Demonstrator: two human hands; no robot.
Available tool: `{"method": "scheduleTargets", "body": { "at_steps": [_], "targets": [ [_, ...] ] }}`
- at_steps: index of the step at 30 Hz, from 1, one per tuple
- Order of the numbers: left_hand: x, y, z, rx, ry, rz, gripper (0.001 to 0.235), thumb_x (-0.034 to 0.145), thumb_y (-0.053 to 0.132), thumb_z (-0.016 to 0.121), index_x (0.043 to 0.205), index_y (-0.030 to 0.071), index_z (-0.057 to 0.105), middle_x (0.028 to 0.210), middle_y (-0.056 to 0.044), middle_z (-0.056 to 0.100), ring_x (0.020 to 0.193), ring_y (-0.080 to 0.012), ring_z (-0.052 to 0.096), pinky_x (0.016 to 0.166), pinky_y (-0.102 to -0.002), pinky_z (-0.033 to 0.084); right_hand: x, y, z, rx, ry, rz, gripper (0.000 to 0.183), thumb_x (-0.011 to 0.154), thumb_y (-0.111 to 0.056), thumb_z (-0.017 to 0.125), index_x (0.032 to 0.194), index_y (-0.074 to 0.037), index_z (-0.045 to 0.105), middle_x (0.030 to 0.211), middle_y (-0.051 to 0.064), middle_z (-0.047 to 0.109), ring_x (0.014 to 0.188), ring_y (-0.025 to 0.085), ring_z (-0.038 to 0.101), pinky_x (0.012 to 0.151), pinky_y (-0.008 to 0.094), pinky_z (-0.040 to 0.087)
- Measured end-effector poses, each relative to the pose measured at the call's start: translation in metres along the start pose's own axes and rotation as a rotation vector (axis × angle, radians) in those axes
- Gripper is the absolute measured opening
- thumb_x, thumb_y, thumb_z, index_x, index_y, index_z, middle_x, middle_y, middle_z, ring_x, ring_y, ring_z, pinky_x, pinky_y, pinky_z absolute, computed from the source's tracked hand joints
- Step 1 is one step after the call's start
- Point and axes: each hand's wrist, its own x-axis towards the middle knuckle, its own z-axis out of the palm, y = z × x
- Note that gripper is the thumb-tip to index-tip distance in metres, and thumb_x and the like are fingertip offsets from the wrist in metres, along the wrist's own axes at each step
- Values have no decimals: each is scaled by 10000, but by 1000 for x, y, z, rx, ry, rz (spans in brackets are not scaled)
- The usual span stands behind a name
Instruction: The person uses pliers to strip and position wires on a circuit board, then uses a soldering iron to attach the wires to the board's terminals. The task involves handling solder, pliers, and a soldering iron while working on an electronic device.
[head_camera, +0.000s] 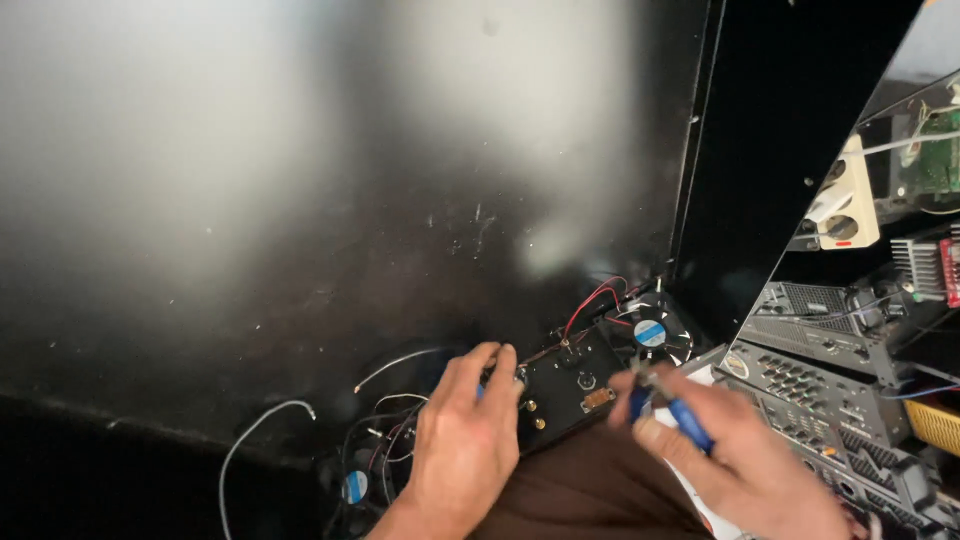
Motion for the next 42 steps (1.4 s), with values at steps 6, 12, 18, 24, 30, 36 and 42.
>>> {"method": "scheduleTargets", "body": {
  "at_steps": [6, 12, 18, 24, 30, 36, 42],
  "targets": [
    [-1, -12, 24, -149, 64, -100, 136, 897, 41, 639, 979, 88, 738, 970, -5, 758, 804, -245, 694, 701, -382, 519, 7, -6, 32, 390, -316, 664, 332, 949, -365, 612, 862, -108, 803, 802, -27, 789, 777, 93, 687, 820, 224, 535],
    [1, -12, 25, -340, 253, -103, 107, 883, -25, 697, 952, 23, 763, 737, -38, 712, 638, -214, 655, 718, -370, 564, 17, 8, 49, 292, -424, 586, 363, 973, -372, 577, 753, -148, 759, 702, -42, 802, 647, 52, 723, 685, 212, 600],
    [1, -16, 21, -306, 240, -68, 88, 893, -31, 670, 878, 40, 718, 704, 6, 649, 601, -190, 580, 640, -352, 484, 45, -17, 49, 37, -601, 760, 458, 988, -433, 539, 679, -157, 731, 675, -73, 779, 629, 62, 696, 703, 207, 556],
    [-1, -24, 13, -287, 274, -47, 108, 908, -24, 624, 891, 60, 691, 787, -29, 635, 668, -236, 590, 612, -375, 442, 55, -33, 51, -99, -641, 821, 467, 972, -473, 541, 673, -171, 736, 659, -81, 769, 628, 50, 693, 725, 189, 554],
    [1, -28, 8, -296, 249, -65, 118, 918, -21, 605, 876, 66, 672, 734, -28, 500, 651, -233, 530, 594, -372, 382, 57, -39, 56, -87, -621, 880, 406, 987, -450, 550, 744, -179, 731, 703, -85, 775, 669, 49, 681, 748, 203, 538],
    [0, -27, 9, -303, 253, -54, 156, 878, -67, 599, 874, 67, 679, 782, -9, 590, 689, -210, 565, 616, -363, 397, 47, -33, 62, -192, -557, 740, 422, 984, -442, 549, 678, -193, 696, 641, -91, 780, 646, 63, 736, 777, 200, 575],
    [0, -27, 11, -273, 256, -39, 112, 911, -18, 618, 889, 78, 670, 722, -18, 528, 633, -224, 532, 603, -376, 386, 1, 17, 85, -363, -364, 170, 204, 1000, -323, 599, 1061, -153, 693, 938, 47, 715, 777, 344, 643, 742, 449, 500]
  ]
}}
